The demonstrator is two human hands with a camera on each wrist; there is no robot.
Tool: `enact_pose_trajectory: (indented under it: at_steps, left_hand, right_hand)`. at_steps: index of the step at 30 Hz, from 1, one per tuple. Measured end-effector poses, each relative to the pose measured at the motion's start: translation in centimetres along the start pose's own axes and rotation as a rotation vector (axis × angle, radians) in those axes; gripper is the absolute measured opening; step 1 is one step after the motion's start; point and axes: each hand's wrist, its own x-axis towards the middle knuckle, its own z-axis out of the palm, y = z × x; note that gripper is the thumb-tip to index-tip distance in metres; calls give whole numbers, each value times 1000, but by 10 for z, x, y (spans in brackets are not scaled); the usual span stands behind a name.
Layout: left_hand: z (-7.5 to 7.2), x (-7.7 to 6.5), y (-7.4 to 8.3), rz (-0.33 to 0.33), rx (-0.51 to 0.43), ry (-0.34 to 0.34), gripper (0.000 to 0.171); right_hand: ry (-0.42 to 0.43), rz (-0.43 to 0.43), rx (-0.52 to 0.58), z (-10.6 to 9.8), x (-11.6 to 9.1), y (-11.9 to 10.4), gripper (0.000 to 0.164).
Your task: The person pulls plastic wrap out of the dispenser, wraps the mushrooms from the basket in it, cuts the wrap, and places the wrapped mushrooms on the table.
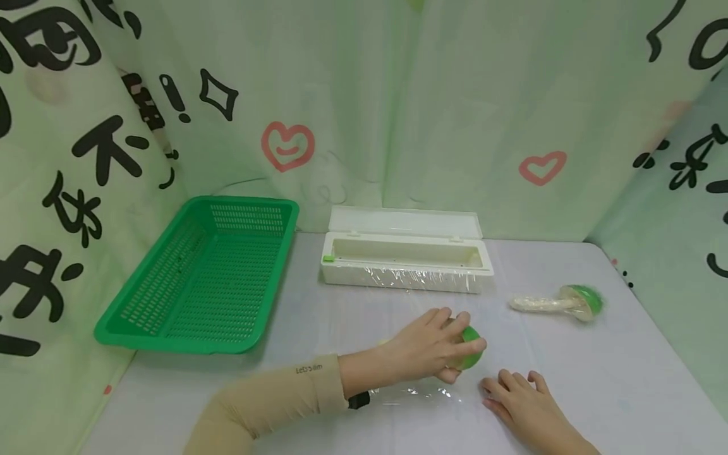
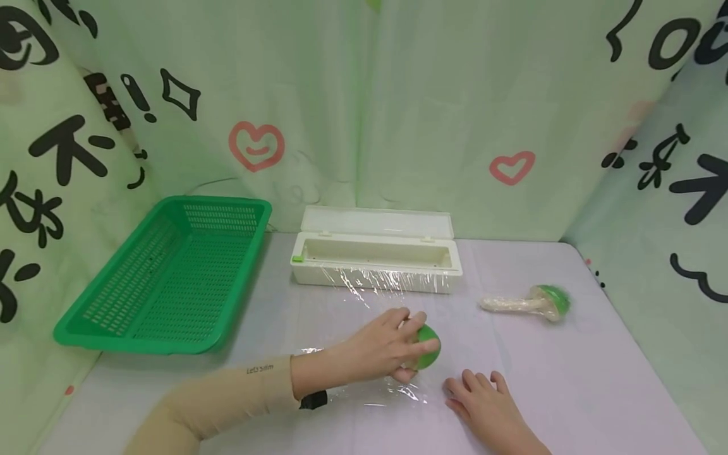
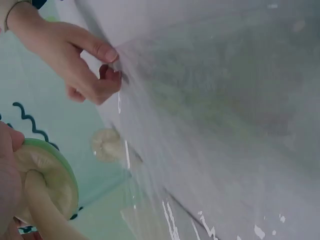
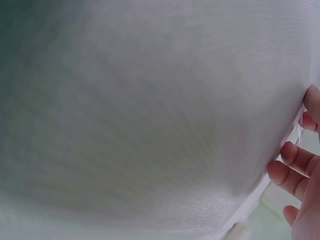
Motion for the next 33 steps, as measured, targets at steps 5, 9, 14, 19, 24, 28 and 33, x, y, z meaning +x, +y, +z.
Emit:
enact_pose_trajectory:
  at_steps: [5, 9, 14, 19, 24, 28, 33]
  left_hand:
    - [13, 3, 16, 20, 14, -45, 45]
    - [24, 1, 20, -2, 4, -86, 45]
    - [37, -3, 22, -17, -32, -104, 48]
    - [48, -7, 23, -46, -97, -132, 47]
    - [57, -10, 25, -50, -140, -150, 50]
    - [64, -13, 25, -61, -192, -190, 54]
    - [67, -17, 22, -86, -269, -247, 59]
  right_hand:
    - [23, -10, 8, -2, 0, -1, 22]
    - [38, -24, 1, -2, 0, -1, 22]
    - [45, -24, -11, -1, 0, 0, 23]
    - [43, -26, -12, -1, 0, 0, 23]
    - [-2, -1, -16, -2, 0, -1, 22]
    - [11, -8, -15, -3, 0, -1, 23]
    - [71, -42, -15, -1, 0, -1, 24]
